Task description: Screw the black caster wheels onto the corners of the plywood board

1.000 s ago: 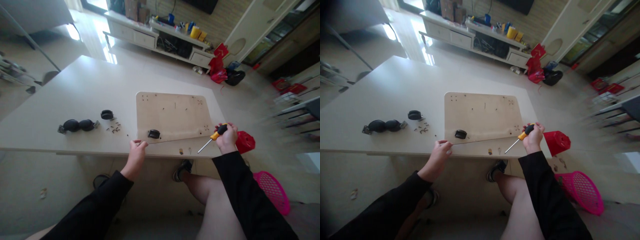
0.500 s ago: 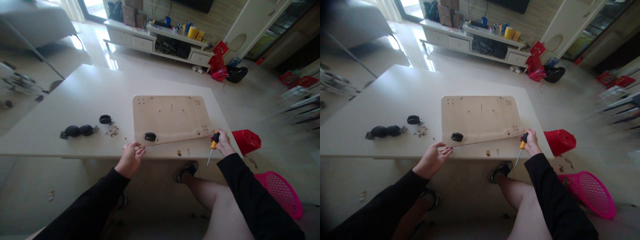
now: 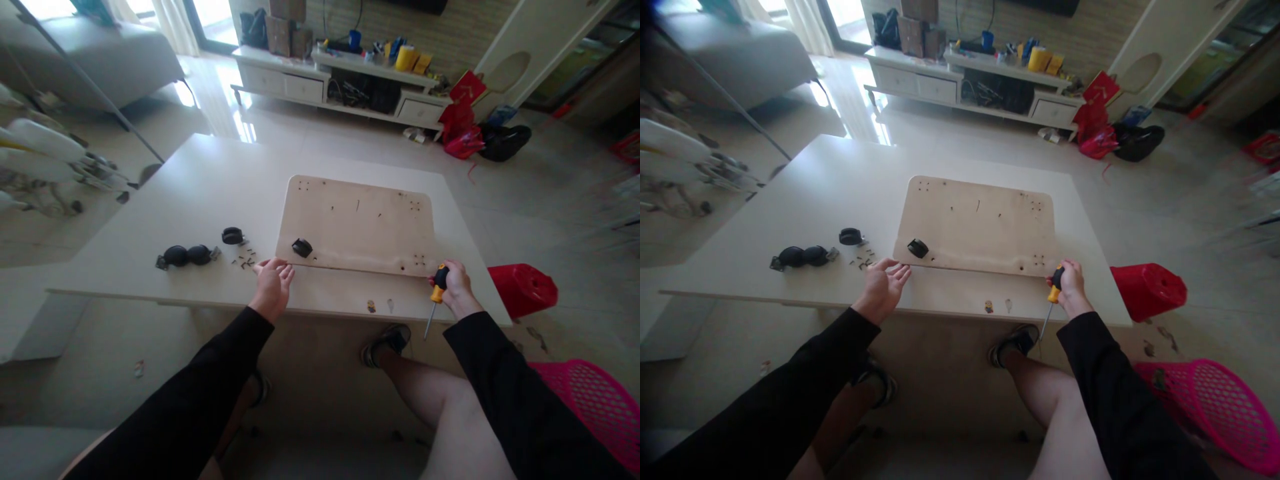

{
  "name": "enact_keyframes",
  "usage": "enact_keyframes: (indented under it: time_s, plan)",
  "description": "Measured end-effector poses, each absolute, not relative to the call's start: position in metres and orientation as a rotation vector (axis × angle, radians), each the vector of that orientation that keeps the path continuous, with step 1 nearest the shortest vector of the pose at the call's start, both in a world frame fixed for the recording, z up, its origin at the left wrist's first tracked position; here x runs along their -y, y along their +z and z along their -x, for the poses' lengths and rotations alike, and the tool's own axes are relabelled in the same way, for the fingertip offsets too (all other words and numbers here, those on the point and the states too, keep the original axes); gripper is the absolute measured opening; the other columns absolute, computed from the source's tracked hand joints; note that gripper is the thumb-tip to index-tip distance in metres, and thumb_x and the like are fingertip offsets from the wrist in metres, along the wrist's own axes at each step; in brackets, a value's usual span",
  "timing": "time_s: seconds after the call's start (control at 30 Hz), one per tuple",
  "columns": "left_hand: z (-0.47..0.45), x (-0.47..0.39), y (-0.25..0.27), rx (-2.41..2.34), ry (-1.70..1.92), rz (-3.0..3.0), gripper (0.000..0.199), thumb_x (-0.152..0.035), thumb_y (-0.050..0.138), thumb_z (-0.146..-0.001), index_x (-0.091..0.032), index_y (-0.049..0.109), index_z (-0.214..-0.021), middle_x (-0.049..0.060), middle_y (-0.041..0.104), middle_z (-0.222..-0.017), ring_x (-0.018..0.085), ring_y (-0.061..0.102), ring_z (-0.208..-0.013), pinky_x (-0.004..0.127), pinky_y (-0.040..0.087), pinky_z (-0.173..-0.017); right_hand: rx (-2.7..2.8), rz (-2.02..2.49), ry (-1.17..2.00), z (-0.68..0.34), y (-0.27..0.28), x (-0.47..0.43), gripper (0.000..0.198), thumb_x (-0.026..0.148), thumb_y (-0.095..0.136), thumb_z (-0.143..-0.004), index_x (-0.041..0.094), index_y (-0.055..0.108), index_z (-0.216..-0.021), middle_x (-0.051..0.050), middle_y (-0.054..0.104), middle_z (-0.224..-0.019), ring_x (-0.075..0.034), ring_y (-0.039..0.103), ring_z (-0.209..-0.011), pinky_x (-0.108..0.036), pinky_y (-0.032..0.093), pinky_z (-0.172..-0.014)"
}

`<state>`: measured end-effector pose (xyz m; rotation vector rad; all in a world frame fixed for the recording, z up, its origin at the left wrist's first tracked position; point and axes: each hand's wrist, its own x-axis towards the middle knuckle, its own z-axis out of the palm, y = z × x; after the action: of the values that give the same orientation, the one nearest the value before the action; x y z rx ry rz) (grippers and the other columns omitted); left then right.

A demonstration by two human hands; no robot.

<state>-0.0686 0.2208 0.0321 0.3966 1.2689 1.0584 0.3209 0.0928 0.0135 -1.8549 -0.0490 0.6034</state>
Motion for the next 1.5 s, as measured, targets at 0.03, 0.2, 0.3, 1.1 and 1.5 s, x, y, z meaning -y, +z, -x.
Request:
enact_keyframes:
  time_s: [0.03,0.2,0.3,1.1,1.5]
  plan:
    - [0.068,-0.221,0.034,-1.282,1.069,-0.357,0.053,-0.003,0.06,-0.075,-0.029,0.033,-0.113,0.002,0.056,-0.104,0.017,0.069,-0.098,0.038,0.056,-0.104,0.05,1.865,0.604,-0.32,0.013,-0.093,0.013,0.022,0.053,-0.096,0.024,0.053,-0.109,0.009,0.053,-0.074,-0.01,0.057,-0.043,-0.02,0.047,-0.04]
    - [0.069,-0.205,0.043,-1.323,0.949,-0.252,0.05,0.001,0.058,-0.075,-0.027,0.034,-0.109,0.002,0.055,-0.101,0.016,0.067,-0.09,0.033,0.056,-0.097,0.046,1.905,0.644,-0.311,0.016,-0.088,0.015,0.029,0.059,-0.106,0.016,0.059,-0.099,0.007,0.057,-0.073,-0.004,0.052,-0.051,-0.015,0.043,-0.046]
    - [0.069,-0.19,0.041,-1.301,0.976,-0.357,0.047,-0.001,0.06,-0.077,-0.028,0.036,-0.108,0.0,0.054,-0.1,0.015,0.065,-0.093,0.034,0.055,-0.098,0.059,1.906,0.697,-0.3,0.017,-0.081,0.021,0.033,0.063,-0.106,0.014,0.062,-0.097,0.006,0.058,-0.073,-0.003,0.051,-0.054,-0.014,0.042,-0.048]
    - [0.066,-0.043,0.063,-0.298,0.234,-1.657,0.016,-0.03,0.073,-0.081,-0.018,0.073,-0.091,0.008,0.074,-0.1,0.025,0.068,-0.091,0.034,0.058,-0.085,0.953,1.476,0.526,-0.022,0.102,0.065,0.03,0.052,0.056,-0.107,0.031,0.064,-0.127,-0.003,0.074,-0.11,-0.018,0.071,-0.103,-0.035,0.06,-0.098]
    - [0.065,-0.081,0.053,-0.679,0.416,-1.808,0.038,-0.054,0.066,-0.089,-0.02,0.068,-0.072,0.006,0.068,-0.072,0.023,0.061,-0.071,0.034,0.045,-0.071,1.336,1.874,0.207,-0.085,0.118,0.189,0.042,0.03,0.086,-0.08,0.031,0.078,-0.121,-0.01,0.072,-0.14,-0.03,0.07,-0.132,-0.05,0.06,-0.112]
